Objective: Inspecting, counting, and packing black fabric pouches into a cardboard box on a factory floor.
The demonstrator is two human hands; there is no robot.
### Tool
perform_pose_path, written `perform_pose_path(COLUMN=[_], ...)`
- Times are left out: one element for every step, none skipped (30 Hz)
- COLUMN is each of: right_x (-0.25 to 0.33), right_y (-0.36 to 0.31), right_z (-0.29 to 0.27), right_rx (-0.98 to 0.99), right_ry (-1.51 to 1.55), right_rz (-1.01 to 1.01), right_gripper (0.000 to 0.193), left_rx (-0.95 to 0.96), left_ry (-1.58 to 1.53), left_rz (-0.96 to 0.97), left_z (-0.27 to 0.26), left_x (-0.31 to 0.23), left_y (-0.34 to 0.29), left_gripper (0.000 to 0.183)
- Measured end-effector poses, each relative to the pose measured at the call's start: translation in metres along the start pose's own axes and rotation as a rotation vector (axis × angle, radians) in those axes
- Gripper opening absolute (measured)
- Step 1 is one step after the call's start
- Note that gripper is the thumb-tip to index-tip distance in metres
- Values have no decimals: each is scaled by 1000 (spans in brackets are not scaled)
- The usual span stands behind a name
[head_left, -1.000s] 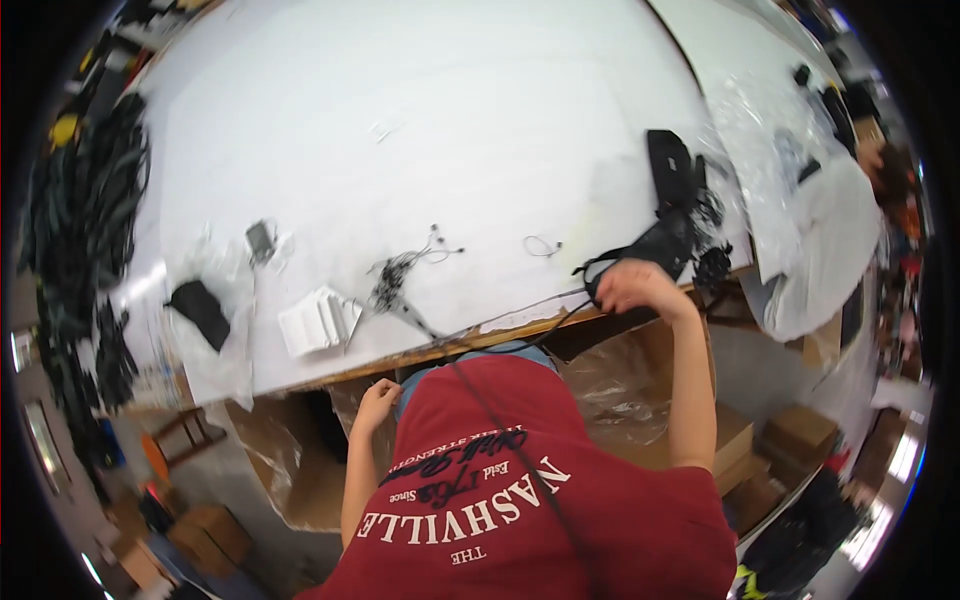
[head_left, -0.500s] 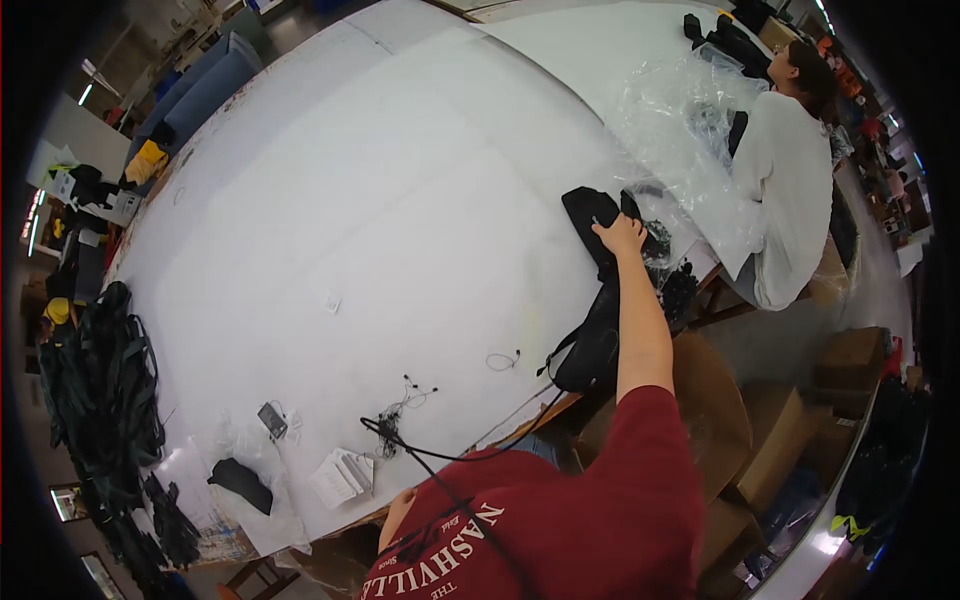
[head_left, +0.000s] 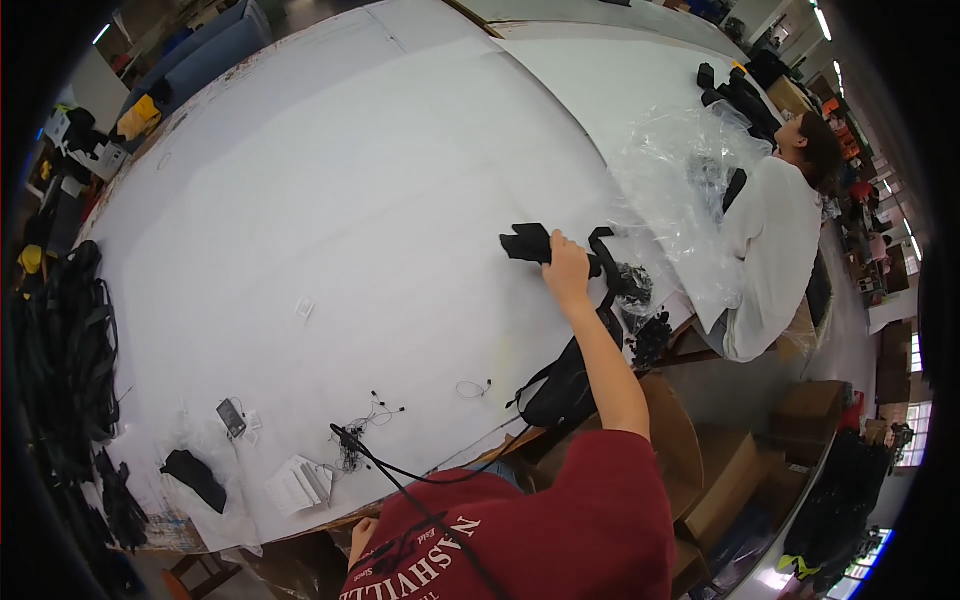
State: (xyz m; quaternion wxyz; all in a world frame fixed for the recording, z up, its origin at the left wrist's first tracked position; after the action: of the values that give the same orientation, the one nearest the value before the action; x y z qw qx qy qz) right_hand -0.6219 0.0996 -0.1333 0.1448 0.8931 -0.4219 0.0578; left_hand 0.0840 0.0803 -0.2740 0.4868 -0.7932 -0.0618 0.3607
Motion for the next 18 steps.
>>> perform_pose_path(right_x=[15,34,52,67,82,96,107,116,125,133,138,147,159,173,186,195,207,217], right_y=[-6,-14,-25,-33,-41,-50,-59,-68,-77,-85,-95,-106,-117,-131,-143,-152,-164,-171], right_z=[-3,-11,-18,-23,-33,-43,-52,-61,-70,-75,-77,-79,-83,-86,-89,-89,-85,-81], right_rx=[7,-152,-309,-318,-306,-302,-293,-243,-72,-32,12,114,226,380,488,595,722,764], right_ry=[8,90,178,299,327,479,627,741,1085,1283,1475,1663,1841,2029,2074,2152,2222,2219], right_rz=[-8,-193,-379,-439,-452,-411,-360,-240,-63,-57,-39,36,115,204,324,432,546,549], right_gripper=[39,38,37,38,38,40,43,47,45,44,42,39,36,36,35,36,37,37], left_rx=[-10,-21,-37,-38,-73,-26,0,68,129,212,187,83,-42,-156,-222,-273,-352,-391], left_ry=[-4,19,40,67,102,182,343,338,326,345,266,281,237,159,44,13,2,-87], left_rz=[-7,-26,-48,82,-6,120,59,28,-68,23,12,127,306,449,560,686,789,873], left_z=[4,6,9,12,10,8,12,8,7,-2,-7,-14,-21,-25,-27,-26,-25,-21], left_x=[-14,-24,-37,-78,-47,-59,-97,-102,-128,-137,-167,-188,-204,-236,-257,-290,-310,-323], left_y=[-9,-17,-27,-47,-38,-42,-61,-65,-80,-85,-102,-113,-120,-130,-136,-146,-153,-154], left_gripper=[22,23,24,25,25,25,25,26,27,29,29,29,29,27,24,20,20,22])
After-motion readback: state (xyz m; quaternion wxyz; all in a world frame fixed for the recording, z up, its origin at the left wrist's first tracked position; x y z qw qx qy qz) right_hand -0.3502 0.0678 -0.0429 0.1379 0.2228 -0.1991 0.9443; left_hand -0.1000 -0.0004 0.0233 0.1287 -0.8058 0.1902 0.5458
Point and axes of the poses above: each hand's wrist, its own y-axis towards the middle knuckle, its own z-axis out of the palm, x = y × z, the point moved 3 cm from there along y, towards the middle knuckle, and after that the axes turned 1 degree about -x, right-handed, at the moved point
